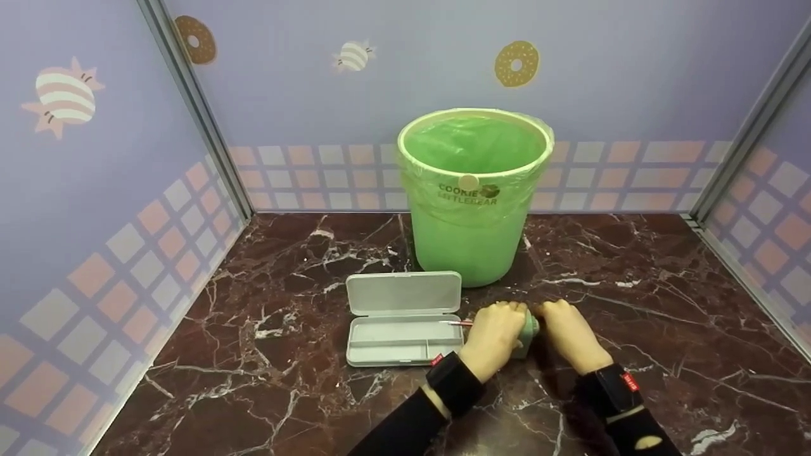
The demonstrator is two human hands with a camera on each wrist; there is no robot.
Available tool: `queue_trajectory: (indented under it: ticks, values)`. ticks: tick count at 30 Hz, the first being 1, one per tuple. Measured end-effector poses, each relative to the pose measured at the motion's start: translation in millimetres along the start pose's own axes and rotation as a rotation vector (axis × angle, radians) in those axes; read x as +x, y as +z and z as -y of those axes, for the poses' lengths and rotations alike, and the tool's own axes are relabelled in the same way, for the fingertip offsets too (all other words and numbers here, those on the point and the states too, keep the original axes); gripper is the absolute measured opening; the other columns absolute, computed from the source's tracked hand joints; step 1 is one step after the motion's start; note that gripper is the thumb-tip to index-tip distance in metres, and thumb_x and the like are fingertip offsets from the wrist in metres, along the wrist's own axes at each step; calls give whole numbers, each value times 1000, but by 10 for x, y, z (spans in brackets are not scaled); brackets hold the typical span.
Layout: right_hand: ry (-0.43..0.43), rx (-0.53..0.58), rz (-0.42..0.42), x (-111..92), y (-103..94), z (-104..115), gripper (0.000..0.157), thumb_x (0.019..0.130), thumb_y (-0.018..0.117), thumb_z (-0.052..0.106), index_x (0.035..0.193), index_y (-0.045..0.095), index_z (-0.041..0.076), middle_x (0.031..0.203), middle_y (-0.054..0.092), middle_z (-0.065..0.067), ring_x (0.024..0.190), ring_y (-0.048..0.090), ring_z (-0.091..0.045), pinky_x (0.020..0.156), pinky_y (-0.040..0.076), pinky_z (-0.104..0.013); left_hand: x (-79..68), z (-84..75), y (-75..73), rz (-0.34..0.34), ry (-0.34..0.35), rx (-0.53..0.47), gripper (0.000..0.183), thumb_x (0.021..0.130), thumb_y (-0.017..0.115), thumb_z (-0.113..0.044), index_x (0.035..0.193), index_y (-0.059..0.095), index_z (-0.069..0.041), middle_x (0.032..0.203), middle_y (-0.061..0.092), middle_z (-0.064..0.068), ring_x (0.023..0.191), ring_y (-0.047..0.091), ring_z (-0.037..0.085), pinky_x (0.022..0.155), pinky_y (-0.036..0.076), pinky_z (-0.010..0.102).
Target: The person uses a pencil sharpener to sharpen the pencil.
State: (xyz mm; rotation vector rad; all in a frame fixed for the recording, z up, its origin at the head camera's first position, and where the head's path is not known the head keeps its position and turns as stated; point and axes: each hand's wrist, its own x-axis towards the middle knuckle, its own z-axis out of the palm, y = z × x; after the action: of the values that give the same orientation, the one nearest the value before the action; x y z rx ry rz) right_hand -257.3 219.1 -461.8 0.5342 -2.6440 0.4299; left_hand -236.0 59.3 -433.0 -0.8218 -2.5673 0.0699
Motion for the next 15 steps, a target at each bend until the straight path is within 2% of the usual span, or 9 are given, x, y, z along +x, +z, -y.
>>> queue_trajectory:
  ticks: [4, 8, 11, 15]
  values:
    - [22, 25, 16, -12, -21, -8, 23, 69, 63, -14, 59, 60, 7, 65, 66, -16, 62, 65, -39, 56, 51, -51, -3, 4, 12, -7, 11, 6, 53, 66, 85, -41, 111, 69, -16, 96, 71, -9, 84, 68, 9, 65, 56, 20]
    - [17, 57, 50, -20, -39, -29, 22, 68, 63, -13, 58, 59, 6, 63, 65, -15, 61, 65, -39, 55, 51, -50, -6, 5, 12, -19, 5, 20, 51, 65, 85, -42, 107, 69, -17, 94, 71, -9, 82, 68, 8, 63, 55, 20]
    - [-3, 85, 98, -28, -62, -45, 18, 67, 66, -11, 59, 60, 4, 63, 65, -14, 61, 64, -37, 55, 51, -48, -8, -2, 8, -15, -12, 23, 49, 64, 85, -43, 103, 68, -18, 91, 70, -9, 79, 68, 9, 61, 55, 21]
    - [-14, 136, 174, -42, -114, -61, 17, 63, 71, -7, 59, 60, 4, 61, 61, -9, 56, 59, -27, 52, 48, -40, -6, -19, 12, -15, -35, 20, 48, 63, 85, -44, 100, 68, -19, 89, 70, -9, 78, 68, 9, 60, 55, 21]
